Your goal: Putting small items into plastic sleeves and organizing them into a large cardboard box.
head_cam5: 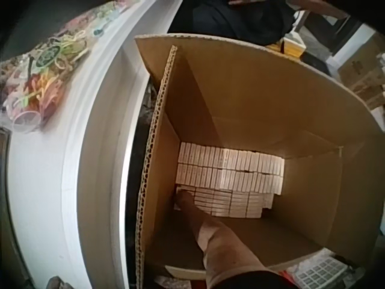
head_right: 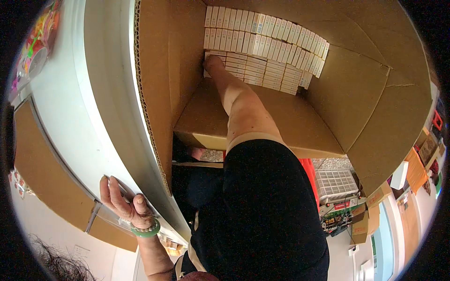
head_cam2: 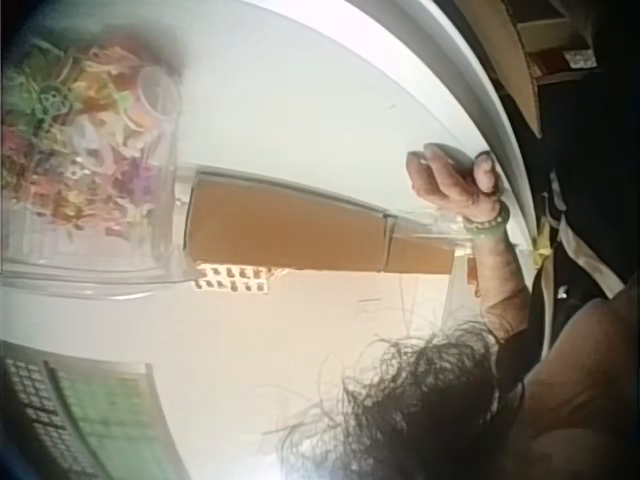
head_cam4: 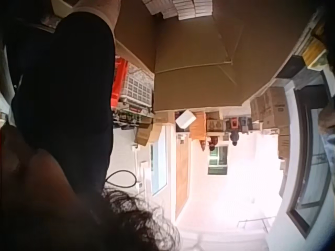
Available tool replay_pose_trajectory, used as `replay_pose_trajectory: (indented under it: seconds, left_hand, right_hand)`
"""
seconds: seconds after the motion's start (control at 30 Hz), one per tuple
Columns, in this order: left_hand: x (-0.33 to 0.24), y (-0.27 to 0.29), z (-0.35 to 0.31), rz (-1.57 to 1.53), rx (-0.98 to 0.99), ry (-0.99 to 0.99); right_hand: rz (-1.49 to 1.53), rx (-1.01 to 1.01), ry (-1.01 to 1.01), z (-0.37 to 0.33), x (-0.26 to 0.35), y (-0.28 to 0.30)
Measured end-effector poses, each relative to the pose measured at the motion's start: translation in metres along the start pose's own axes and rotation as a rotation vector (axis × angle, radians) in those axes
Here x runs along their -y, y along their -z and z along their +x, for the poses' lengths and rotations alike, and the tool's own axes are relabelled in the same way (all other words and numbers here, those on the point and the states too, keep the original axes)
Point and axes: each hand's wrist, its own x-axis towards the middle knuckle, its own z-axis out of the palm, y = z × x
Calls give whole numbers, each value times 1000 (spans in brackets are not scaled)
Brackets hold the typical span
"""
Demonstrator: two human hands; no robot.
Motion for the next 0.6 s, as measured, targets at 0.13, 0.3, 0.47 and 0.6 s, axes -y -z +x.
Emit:
replay_pose_trajectory:
  seconds: [0.13, 0.3, 0.47, 0.6]
  left_hand:
    - [5, -7, 1, -19, 19, -12]
    - [4, -3, -5, -38, -21, -1]
    - [4, -4, 2, -35, 12, -30]
    - [4, -4, 0, -24, 2, -18]
  right_hand:
    - [-161, -99, -5, -8, -3, -3]
    - [-288, 734, -808, 8, 75, 39]
    - [-473, 17, 34, 8, 0, 15]
    - [-261, -58, -71, -13, 16, 14]
